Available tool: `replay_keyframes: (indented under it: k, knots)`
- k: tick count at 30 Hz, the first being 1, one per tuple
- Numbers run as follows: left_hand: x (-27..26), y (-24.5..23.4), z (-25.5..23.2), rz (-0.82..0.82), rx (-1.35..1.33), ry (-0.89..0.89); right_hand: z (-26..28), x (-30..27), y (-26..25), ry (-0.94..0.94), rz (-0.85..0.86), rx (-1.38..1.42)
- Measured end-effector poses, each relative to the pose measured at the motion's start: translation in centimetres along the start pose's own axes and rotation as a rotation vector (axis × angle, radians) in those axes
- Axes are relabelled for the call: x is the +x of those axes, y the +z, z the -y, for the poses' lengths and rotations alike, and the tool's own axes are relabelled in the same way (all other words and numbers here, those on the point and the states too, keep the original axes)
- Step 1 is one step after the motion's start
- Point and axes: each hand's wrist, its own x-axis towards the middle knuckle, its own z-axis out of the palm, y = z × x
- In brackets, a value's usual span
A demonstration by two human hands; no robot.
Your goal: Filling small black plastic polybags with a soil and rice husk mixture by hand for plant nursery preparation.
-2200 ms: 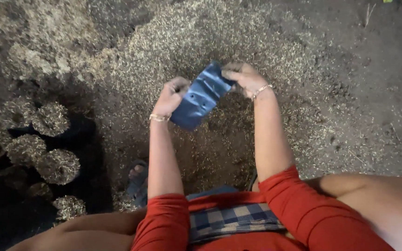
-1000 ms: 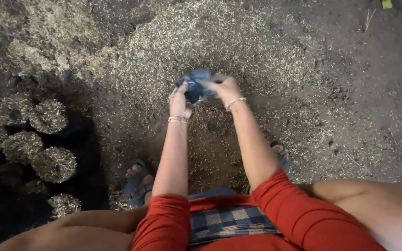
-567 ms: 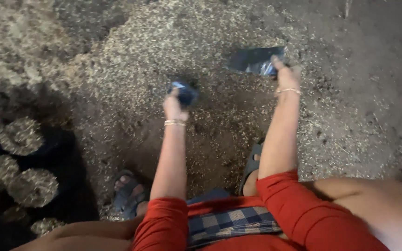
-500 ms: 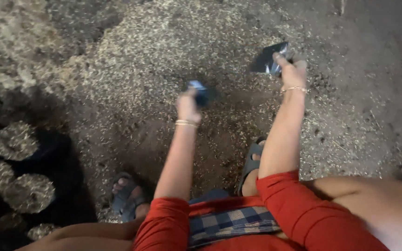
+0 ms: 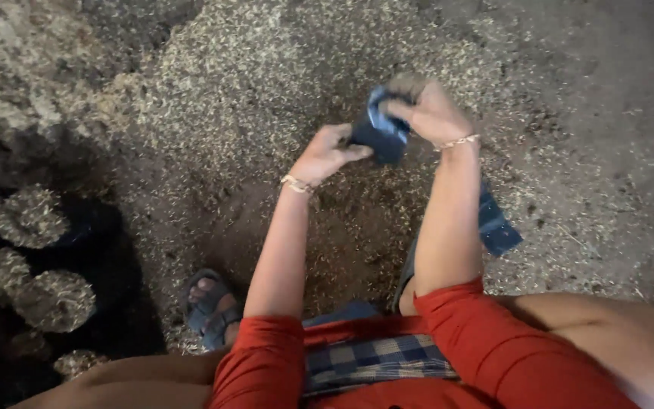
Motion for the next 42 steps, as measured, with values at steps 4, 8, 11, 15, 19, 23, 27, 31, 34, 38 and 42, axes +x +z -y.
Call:
replay_keyframes:
  k: [4, 8, 11, 15, 19, 23, 27, 31, 34, 38, 42]
  knots:
    - [-2.4, -2.2, 2.1, -0.169, -0.126, -0.177, -0.3, 1.8, 0.9, -0.008, -0.302, 0.193]
    - [-3.7, -3.4, 2.6, -0.445, -0.497, -0.296, -5.1, 3.5, 0.7, -0.054, -0.422, 0.436]
    - [-4.1, -4.3, 3.0, -0.460, -0.930, -0.213, -6.2, 4.0, 2.1, -0.049, -0.454, 0.572]
    - [-4.7, -5.9, 2.6, -0.397, -0.850, -0.262, -8.3, 4.8, 2.5, -0.082, -0.581, 0.576]
    - [-4.8, -5.9, 0.6, -0.469, -0.753, -0.297, -9.6, 6.4, 2.8, 0.061, -0.631, 0.555]
    - [-4.6, -5.8, 1.1, -0.516, -0.813, -0.289, -10.6, 7.2, 3.6, 0.119, -0.661, 0.569]
    - [-5.2, -5.8, 0.7, -0.502, -0.766, -0.279, -11.3, 7.4, 3.7, 0.096, -0.645, 0.576]
    - [-5.7, -5.7, -1.5, -0.547, -0.714, -0.268, -11.6, 7.3, 3.5, 0.093, -0.633, 0.576]
    - [-4.7, -6.2, 2.3, -0.595, -0.621, -0.269, -10.8, 6.7, 3.7, 0.097, -0.621, 0.554]
    - [-3.3, -7.0, 8.0, -0.686, -0.503, -0.253, -11.5, 7.1, 4.6, 0.139, -0.624, 0.490]
    - [-4.0, -6.1, 3.2, -0.777, -0.350, -0.244, -10.7, 5.7, 6.6, 0.092, -0.571, 0.208]
